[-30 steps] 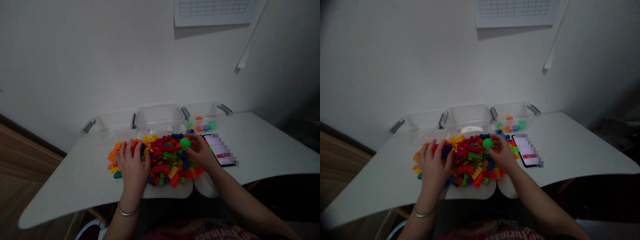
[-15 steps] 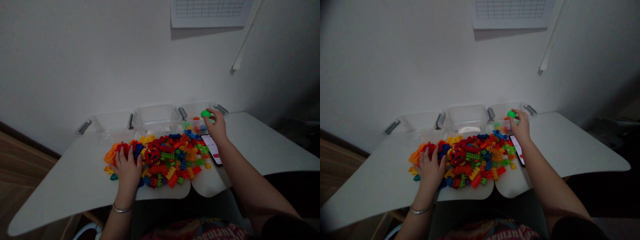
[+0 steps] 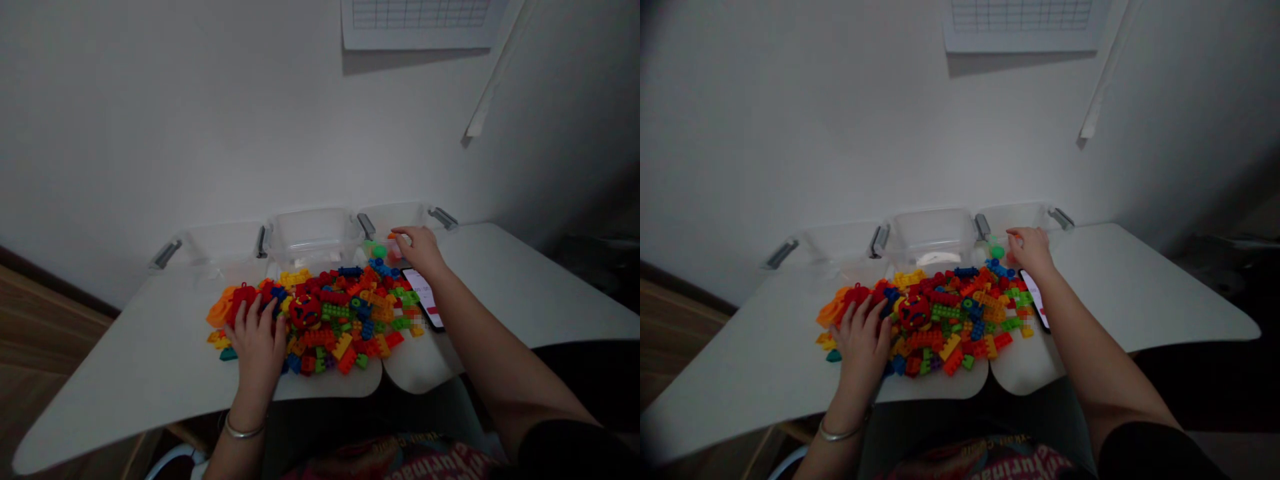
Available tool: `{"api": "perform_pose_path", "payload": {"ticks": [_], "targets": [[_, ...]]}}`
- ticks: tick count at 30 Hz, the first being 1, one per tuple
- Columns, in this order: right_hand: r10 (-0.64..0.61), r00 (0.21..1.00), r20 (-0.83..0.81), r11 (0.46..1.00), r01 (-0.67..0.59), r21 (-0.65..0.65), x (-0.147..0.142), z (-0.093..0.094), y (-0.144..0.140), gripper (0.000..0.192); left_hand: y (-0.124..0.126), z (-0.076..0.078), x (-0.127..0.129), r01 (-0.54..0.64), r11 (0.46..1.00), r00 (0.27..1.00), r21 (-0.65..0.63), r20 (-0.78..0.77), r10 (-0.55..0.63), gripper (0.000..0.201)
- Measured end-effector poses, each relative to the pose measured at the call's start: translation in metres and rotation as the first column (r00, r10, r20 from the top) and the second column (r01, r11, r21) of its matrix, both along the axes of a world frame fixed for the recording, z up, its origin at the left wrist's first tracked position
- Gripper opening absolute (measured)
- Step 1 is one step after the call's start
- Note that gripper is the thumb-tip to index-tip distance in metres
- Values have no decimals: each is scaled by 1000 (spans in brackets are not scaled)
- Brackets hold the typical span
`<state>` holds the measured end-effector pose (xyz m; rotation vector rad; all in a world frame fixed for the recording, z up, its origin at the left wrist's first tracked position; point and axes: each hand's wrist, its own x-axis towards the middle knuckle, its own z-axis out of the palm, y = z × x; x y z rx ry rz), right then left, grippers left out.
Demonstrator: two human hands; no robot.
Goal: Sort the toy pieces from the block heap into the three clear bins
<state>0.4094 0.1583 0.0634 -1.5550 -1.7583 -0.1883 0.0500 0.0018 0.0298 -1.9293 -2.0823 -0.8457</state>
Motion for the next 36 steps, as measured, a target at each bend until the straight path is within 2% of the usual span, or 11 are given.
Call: {"api": "perform_pose_path", "payload": {"ticks": [3, 7, 12, 17, 21, 25, 27, 28, 32, 34, 36], "targets": [[40, 997, -64, 995, -34, 92, -3, 5, -13, 32, 1, 5, 1, 112, 994, 994, -10, -7, -112, 44], [114, 987, -113, 983, -96, 156, -25, 11, -42, 31, 6, 13, 6, 279, 954, 960, -105, 0, -281, 58], [302, 941, -150, 950, -286, 122, -62, 6, -82, 31, 15, 22, 15, 300, 931, 949, -207, -30, -313, 66], [391, 897, -207, 919, -393, 37, -81, -10, -106, 33, 22, 32, 18, 315, 932, 945, -180, -38, -326, 59], [421, 880, -219, 904, -426, 26, -87, -17, -116, 31, 26, 34, 15, 332, 937, 940, -108, 128, -318, 58], [419, 873, -250, 901, -434, -5, -92, -19, -124, 31, 27, 32, 14, 349, 937, 854, -17, 417, -310, 58], [424, 867, -261, 896, -443, -17, -95, -19, -126, 31, 28, 31, 16, 352, 936, 764, 12, 573, -295, 58], [429, 864, -262, 893, -450, -21, -96, -19, -127, 31, 28, 31, 17, 360, 933, 695, 25, 660, -286, 60], [448, 863, -235, 883, -468, -32, -102, -20, -129, 31, 29, 32, 22, 409, 905, 267, 116, 933, -240, 63], [457, 861, -222, 879, -475, -31, -104, -21, -130, 31, 29, 34, 23, 433, 882, 59, 186, 971, -233, 60], [462, 857, -228, 876, -481, -31, -106, -20, -131, 32, 28, 36, 23, 454, 853, -108, 257, 966, -233, 56]]}}
